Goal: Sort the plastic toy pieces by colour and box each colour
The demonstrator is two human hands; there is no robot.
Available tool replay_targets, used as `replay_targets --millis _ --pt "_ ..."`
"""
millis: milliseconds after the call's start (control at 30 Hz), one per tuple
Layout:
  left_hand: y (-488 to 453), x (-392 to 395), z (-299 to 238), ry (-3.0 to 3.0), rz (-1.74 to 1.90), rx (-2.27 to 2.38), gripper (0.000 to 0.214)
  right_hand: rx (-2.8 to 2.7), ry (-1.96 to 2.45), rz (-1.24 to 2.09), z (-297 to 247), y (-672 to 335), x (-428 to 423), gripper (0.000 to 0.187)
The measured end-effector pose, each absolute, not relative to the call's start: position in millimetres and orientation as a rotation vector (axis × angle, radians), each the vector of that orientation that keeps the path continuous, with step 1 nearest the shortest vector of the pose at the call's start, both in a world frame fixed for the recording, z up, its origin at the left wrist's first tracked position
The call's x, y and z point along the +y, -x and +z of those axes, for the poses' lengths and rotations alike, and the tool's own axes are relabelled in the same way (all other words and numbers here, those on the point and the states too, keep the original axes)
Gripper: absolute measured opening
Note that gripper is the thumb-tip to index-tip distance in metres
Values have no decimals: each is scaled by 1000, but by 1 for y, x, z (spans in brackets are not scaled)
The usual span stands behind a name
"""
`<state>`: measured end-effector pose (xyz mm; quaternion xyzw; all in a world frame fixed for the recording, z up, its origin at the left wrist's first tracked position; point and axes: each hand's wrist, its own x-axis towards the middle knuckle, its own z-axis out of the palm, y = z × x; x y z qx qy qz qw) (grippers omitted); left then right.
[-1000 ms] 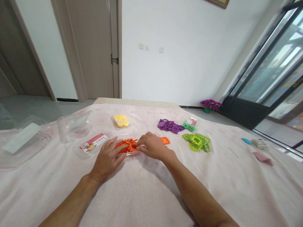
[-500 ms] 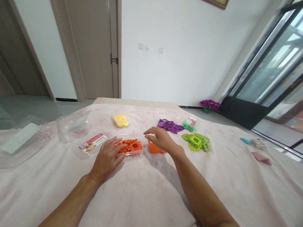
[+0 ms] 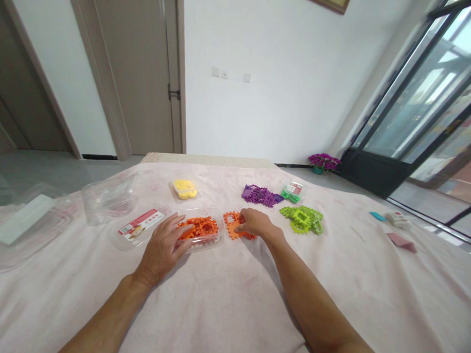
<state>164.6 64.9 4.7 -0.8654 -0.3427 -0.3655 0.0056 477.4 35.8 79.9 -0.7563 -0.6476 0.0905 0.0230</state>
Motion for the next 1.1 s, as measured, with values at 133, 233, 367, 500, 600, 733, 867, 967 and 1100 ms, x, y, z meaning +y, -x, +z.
replay_targets --millis 133,233,367,500,600,733,867,967,1100 --pt "-164 67 3 2712 -1140 -1037 38 -1955 2307 340 77 -477 38 38" --pt "-163 67 3 2715 -1148 -1034 38 -1853 2229 435 74 -478 39 38" --pt "-164 67 3 2727 -1153 -1054 37 -1790 2073 566 69 -484 42 37" --pt "-164 67 3 2724 -1145 -1052 36 -1800 1996 673 69 -499 44 34" --pt "-164 66 4 2722 -1149 -1044 36 -1783 1921 659 70 -507 47 34" --pt "-165 67 3 2718 -1151 -1049 36 -1622 1823 635 65 -503 53 36" --pt "-164 67 4 2730 -1156 -1048 37 -1711 1991 442 57 -487 55 35" --pt "-164 65 6 2750 -1184 -1060 40 -1832 2135 264 54 -476 54 39" --pt "-163 64 8 2743 -1318 -1162 40 -1907 2207 166 55 -467 52 37"
